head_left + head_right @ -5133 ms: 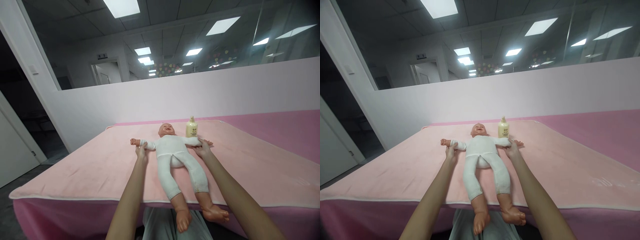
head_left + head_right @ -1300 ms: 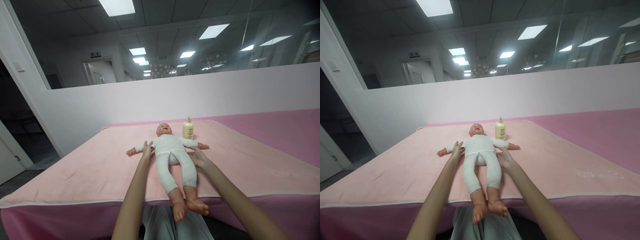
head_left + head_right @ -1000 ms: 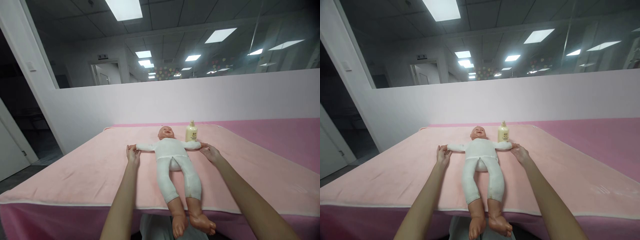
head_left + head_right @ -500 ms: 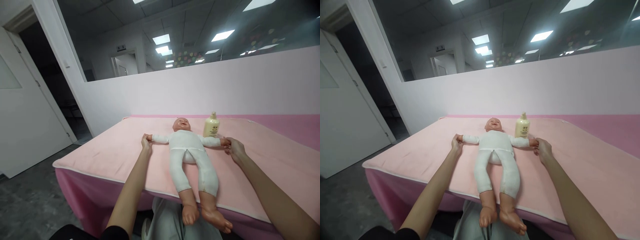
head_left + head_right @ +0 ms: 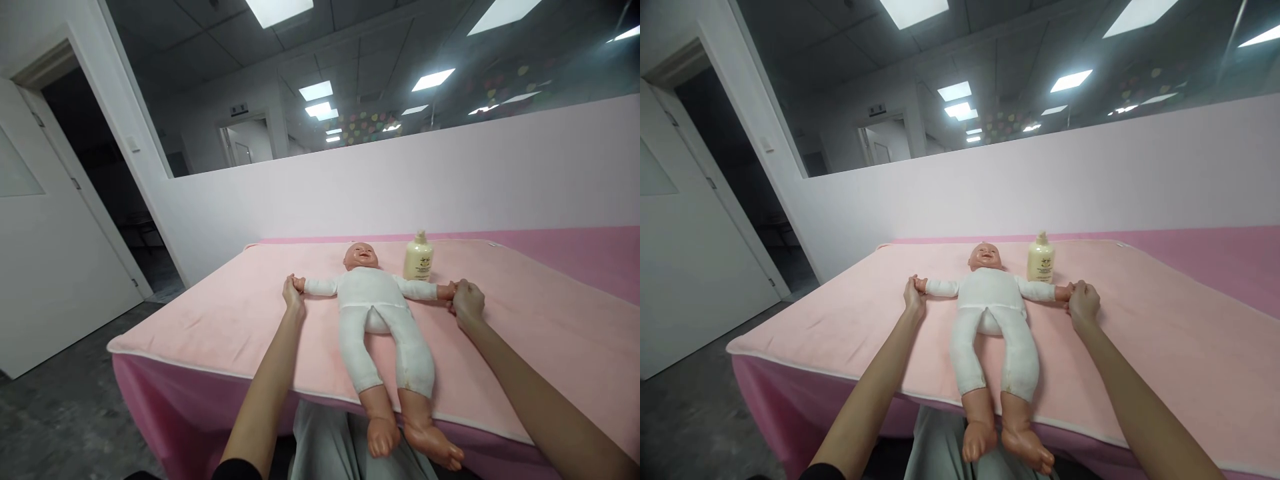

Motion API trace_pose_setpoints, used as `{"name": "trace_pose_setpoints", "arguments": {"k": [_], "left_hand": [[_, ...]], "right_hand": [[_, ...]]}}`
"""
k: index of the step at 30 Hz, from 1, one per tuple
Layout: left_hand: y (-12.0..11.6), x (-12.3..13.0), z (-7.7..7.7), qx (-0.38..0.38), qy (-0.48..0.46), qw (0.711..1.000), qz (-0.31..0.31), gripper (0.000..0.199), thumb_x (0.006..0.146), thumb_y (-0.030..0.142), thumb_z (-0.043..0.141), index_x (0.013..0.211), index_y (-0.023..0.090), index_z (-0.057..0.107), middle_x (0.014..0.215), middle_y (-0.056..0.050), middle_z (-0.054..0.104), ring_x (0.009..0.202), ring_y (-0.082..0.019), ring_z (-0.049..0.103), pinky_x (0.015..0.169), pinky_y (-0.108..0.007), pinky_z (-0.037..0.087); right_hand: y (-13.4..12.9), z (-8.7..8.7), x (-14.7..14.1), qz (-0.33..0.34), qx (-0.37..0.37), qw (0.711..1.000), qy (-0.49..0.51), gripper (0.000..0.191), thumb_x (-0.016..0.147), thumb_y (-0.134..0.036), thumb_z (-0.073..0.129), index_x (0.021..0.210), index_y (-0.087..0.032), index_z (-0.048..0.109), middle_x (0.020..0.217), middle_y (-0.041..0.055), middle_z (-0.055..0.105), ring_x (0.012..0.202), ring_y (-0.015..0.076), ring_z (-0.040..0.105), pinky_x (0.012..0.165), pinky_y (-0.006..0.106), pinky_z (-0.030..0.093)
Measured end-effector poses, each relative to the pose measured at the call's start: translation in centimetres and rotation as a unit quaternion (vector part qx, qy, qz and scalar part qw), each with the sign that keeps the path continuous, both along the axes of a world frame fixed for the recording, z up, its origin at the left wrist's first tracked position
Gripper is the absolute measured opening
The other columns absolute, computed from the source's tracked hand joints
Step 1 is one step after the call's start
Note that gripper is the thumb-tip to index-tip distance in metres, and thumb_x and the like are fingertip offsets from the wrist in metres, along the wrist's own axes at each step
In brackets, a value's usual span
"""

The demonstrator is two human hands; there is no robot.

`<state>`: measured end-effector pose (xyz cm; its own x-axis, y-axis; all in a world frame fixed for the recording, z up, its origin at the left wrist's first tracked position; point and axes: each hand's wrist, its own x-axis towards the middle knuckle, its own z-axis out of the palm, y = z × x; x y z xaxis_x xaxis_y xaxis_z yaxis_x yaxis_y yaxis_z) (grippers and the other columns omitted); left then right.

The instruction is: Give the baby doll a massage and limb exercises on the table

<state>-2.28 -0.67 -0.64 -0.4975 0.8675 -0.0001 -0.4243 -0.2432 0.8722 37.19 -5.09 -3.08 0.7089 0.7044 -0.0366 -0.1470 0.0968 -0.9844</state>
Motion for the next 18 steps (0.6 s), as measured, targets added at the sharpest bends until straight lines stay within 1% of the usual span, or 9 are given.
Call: {"name": "trace_pose_setpoints", "arguments": {"k": [3, 6, 9, 12, 15, 18], "left_hand": [[0.41, -0.11, 0.30, -0.003, -0.061, 0.998, -0.006, 0.038, 0.090, 0.041, 0.031, 0.113, 0.022, 0.055, 0.098, -0.005, 0.062, 0.079, -0.012, 0.062, 0.072, -0.026, 0.050], [0.52, -0.20, 0.65, -0.005, -0.104, 0.994, -0.024, 0.038, 0.092, 0.038, 0.028, 0.114, 0.022, 0.054, 0.095, -0.005, 0.063, 0.075, -0.010, 0.062, 0.077, -0.029, 0.051], [0.44, -0.22, 0.89, -0.003, -0.110, 0.993, -0.030, 0.034, 0.093, 0.034, 0.030, 0.112, 0.022, 0.055, 0.092, -0.004, 0.064, 0.073, -0.010, 0.062, 0.078, -0.028, 0.050], [0.36, -0.17, 1.01, 0.002, -0.105, 0.994, -0.013, 0.030, 0.092, 0.034, 0.035, 0.108, 0.021, 0.057, 0.093, -0.004, 0.064, 0.075, -0.010, 0.062, 0.077, -0.028, 0.050], [0.27, -0.15, 1.02, 0.002, -0.086, 0.996, -0.004, 0.029, 0.091, 0.036, 0.039, 0.105, 0.021, 0.060, 0.093, -0.004, 0.064, 0.075, -0.012, 0.063, 0.075, -0.029, 0.051], [0.07, -0.26, 0.98, 0.003, -0.076, 0.997, -0.012, 0.029, 0.089, 0.037, 0.043, 0.106, 0.021, 0.060, 0.094, -0.005, 0.064, 0.076, -0.012, 0.063, 0.075, -0.029, 0.051]], "right_hand": [[0.31, 0.20, -0.23, -0.048, -0.008, 0.998, -0.037, 0.025, 0.084, -0.037, 0.039, 0.077, -0.018, 0.055, 0.047, -0.0011, 0.046, 0.031, 0.0115, 0.039, 0.031, 0.024, 0.028], [0.32, 0.53, -0.45, -0.044, -0.025, 0.998, -0.031, 0.037, 0.087, -0.040, 0.032, 0.082, -0.015, 0.059, 0.046, -0.0007, 0.048, 0.031, 0.0107, 0.040, 0.032, 0.022, 0.029], [0.07, 0.78, -0.65, -0.016, -0.036, 0.998, -0.039, 0.033, 0.086, -0.038, 0.038, 0.089, -0.015, 0.061, 0.042, -0.0023, 0.046, 0.031, 0.0118, 0.040, 0.032, 0.022, 0.029], [-0.12, 0.85, -0.80, 0.011, -0.033, 0.998, -0.049, 0.029, 0.085, -0.037, 0.042, 0.092, -0.015, 0.060, 0.038, -0.0049, 0.041, 0.030, 0.0118, 0.038, 0.031, 0.021, 0.028], [-0.15, 0.86, -0.90, 0.004, -0.016, 0.999, -0.043, 0.026, 0.084, -0.039, 0.047, 0.088, -0.016, 0.058, 0.038, -0.0059, 0.040, 0.030, 0.0107, 0.037, 0.031, 0.020, 0.027], [-0.12, 0.87, -1.00, -0.007, -0.009, 0.999, -0.038, 0.024, 0.080, -0.041, 0.054, 0.083, -0.017, 0.056, 0.039, -0.0060, 0.040, 0.032, 0.0107, 0.038, 0.030, 0.020, 0.027]]}}
